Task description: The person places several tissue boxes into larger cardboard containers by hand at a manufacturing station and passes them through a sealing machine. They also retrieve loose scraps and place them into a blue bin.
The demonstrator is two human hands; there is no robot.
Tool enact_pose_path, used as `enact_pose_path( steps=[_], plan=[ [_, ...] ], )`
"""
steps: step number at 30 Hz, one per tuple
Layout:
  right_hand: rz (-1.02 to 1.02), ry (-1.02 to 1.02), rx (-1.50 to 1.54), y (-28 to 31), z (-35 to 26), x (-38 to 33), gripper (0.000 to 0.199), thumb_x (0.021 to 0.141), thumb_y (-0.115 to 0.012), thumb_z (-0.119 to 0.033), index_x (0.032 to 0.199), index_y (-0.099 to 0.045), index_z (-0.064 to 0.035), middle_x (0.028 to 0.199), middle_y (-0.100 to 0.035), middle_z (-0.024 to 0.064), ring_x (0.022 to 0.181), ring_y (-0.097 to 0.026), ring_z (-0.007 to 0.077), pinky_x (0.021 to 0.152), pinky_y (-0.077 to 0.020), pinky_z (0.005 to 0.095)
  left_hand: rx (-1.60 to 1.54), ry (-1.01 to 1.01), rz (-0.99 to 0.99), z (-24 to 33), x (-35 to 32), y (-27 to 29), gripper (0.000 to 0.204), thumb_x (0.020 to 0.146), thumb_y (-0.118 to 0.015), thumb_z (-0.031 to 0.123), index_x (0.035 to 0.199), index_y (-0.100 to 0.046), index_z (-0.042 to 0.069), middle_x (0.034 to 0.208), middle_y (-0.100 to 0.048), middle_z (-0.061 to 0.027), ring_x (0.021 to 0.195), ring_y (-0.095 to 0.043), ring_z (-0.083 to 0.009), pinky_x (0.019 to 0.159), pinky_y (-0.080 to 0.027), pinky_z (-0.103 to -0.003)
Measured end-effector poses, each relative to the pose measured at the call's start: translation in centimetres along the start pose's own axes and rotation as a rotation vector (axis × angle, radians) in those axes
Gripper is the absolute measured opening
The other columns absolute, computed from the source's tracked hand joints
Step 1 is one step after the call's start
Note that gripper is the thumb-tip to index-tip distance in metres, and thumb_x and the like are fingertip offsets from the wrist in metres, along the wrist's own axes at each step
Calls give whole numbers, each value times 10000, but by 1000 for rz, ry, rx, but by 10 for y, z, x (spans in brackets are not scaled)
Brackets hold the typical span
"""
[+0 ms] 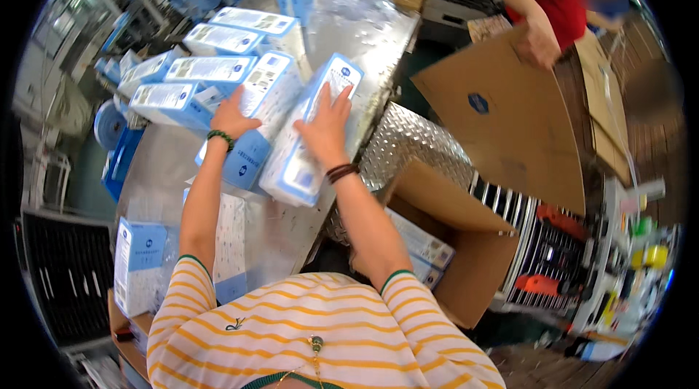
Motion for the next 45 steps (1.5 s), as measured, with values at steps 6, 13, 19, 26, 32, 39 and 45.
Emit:
enact_pose_path(
  steps=[6, 13, 19, 26, 32, 39, 45],
  plan=[
    [300, 153, 921, 208, 117, -45, 754, 623, -636, -25, 1310, -325, -5, 1294, -403, 121, 1169, -414, 247, 929, -404, 333, -760, -336, 364, 52, -47, -1, 851, 582, -760, 102, 1305, -323, -3, 1226, -469, -160, 1080, -496, -276, 925, -387, -355],
    [796, -185, 982, 390, 177, -222, 735, 807, -457, -520, 1350, -275, -59, 1332, -365, 148, 1168, -409, 303, 963, -357, 452, -1811, -538, -318, 198, -142, -22, 548, 716, -573, -23, 1223, -367, -14, 973, -576, -101, 946, -557, -189, 826, -453, -296],
    [1286, 103, 865, 479, 142, -364, 644, 734, -512, -408, 1241, -409, -26, 1187, -454, 172, 1113, -444, 282, 893, -427, 441, -673, -1160, -427, 283, -195, -91, 1022, 513, -792, 252, 1314, -243, -66, 1282, -386, -204, 1138, -418, -303, 956, -340, -367],
    [744, 53, 659, 404, 152, -315, 664, 653, -637, -215, 1248, -408, -29, 1188, -469, 156, 1077, -466, 306, 916, -384, 445, 644, -1174, -1489, 287, -231, -337, 877, 635, -694, 490, 1347, -323, 135, 1401, -289, -118, 1260, -325, -291, 977, -313, -516],
    [-282, 239, -720, 261, 185, -206, 772, 613, -583, -7, 1322, -391, -245, 1096, -484, 153, 1006, -463, 295, 923, -311, 430, 635, -771, -1186, 259, -220, -332, 777, 665, -596, 571, 1277, -423, 125, 1342, -375, -121, 1224, -366, -307, 977, -296, -521],
    [-531, -247, -661, 173, 270, -222, 265, 727, -594, -196, 960, -585, -71, 1021, -532, 159, 1004, -500, 306, 842, -403, 476, 499, -490, -1209, 243, -224, -303, 745, 699, -482, 665, 1197, -539, 114, 1273, -475, -124, 1183, -415, -326, 976, -275, -528],
    [-776, -393, -616, 141, 394, -250, 537, 748, -604, -452, 1075, -551, -29, 1127, -524, 222, 1083, -483, 350, 904, -391, 426, 240, -666, -1176, 230, -203, -350, 586, 764, -522, 549, 1071, -599, 56, 1149, -552, -121, 1081, -502, -295, 915, -378, -399]
  ],
)
Point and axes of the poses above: each hand's wrist, its own x-axis towards the middle knuckle, its own y-axis out of the back of the hand, z = x × y, the point moved 1 cm from there along x, towards the middle knuckle
